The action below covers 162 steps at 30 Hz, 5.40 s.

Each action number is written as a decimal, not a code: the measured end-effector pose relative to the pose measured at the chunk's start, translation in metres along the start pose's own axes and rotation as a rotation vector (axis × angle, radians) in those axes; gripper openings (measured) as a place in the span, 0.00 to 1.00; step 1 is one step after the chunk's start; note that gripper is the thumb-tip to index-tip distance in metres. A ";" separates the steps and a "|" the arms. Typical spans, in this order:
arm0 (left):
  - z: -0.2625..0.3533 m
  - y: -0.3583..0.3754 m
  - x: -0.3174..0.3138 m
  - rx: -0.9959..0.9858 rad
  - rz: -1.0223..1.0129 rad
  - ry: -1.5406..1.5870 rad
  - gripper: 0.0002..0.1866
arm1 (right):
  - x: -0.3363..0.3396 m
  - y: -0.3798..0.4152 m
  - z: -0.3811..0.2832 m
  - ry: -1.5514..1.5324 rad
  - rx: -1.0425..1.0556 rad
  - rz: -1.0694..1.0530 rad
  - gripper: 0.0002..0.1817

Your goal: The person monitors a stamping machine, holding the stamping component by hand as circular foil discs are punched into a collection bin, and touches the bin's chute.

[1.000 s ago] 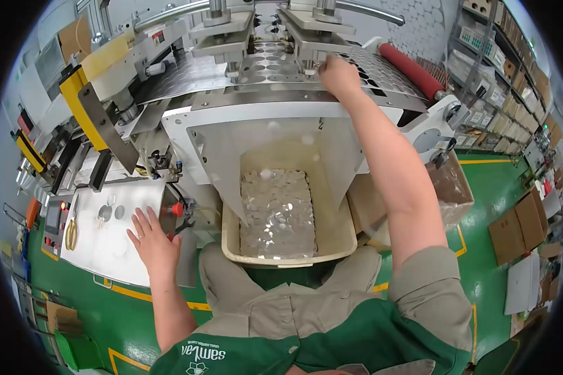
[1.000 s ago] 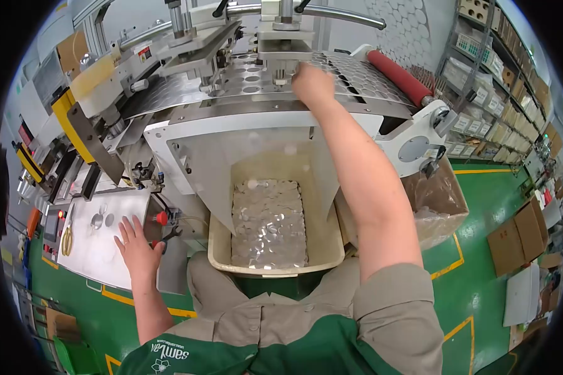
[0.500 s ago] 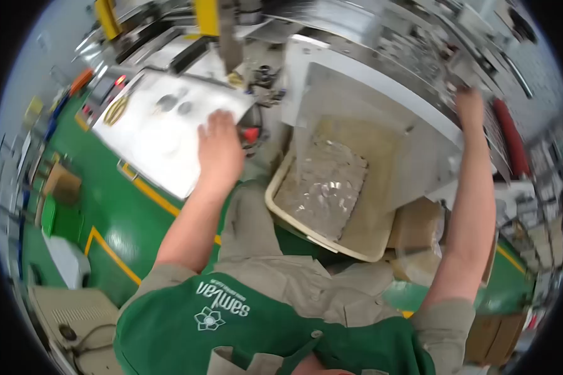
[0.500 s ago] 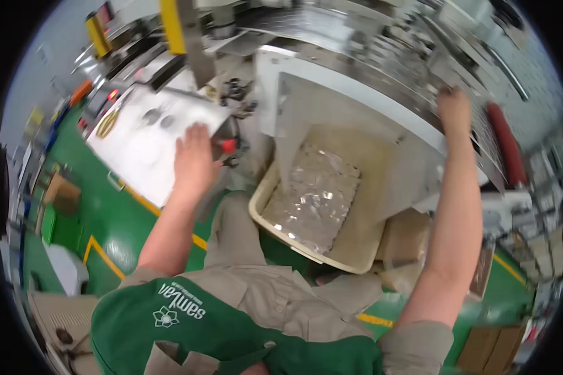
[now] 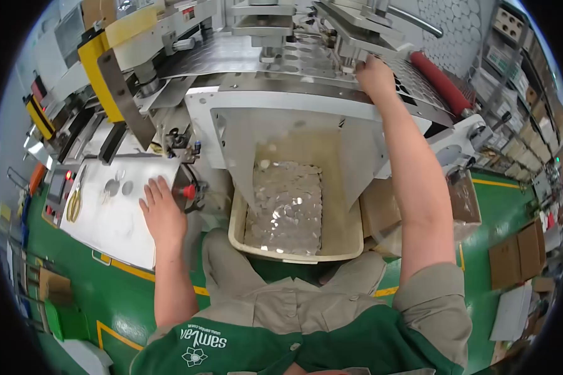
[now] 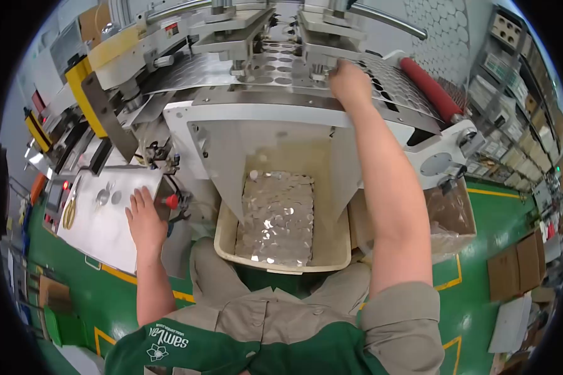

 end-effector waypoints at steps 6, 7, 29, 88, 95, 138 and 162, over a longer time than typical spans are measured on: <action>0.000 0.003 0.003 -0.010 -0.022 0.022 0.43 | 0.000 0.000 0.001 -0.028 -0.070 0.014 0.17; 0.000 0.002 0.001 -0.006 -0.011 0.026 0.44 | 0.003 0.005 -0.003 -0.012 -0.038 -0.015 0.17; -0.001 0.001 -0.009 -0.005 0.022 0.002 0.50 | 0.002 0.006 -0.002 -0.005 -0.037 -0.025 0.15; 0.005 0.003 0.009 0.004 -0.041 -0.001 0.45 | 0.005 0.005 -0.003 -0.085 -0.081 0.010 0.15; 0.004 0.002 0.003 0.007 -0.031 -0.017 0.44 | -0.003 0.003 0.002 -0.068 -0.022 -0.009 0.16; 0.005 0.003 0.004 0.000 -0.044 0.016 0.49 | -0.007 0.000 0.000 -0.063 -0.060 -0.102 0.16; 0.005 0.003 0.004 -0.001 -0.048 -0.016 0.51 | -0.006 0.000 0.003 -0.077 -0.076 0.022 0.16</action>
Point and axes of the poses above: each hand's wrist, its own y-axis away from the middle knuckle, its own x-axis out of the back of the hand, z = x × y, the point moved 3 cm from there along -y, towards the middle knuckle, and after that the axes turned 7 degrees about -y, right-handed, at the moved point
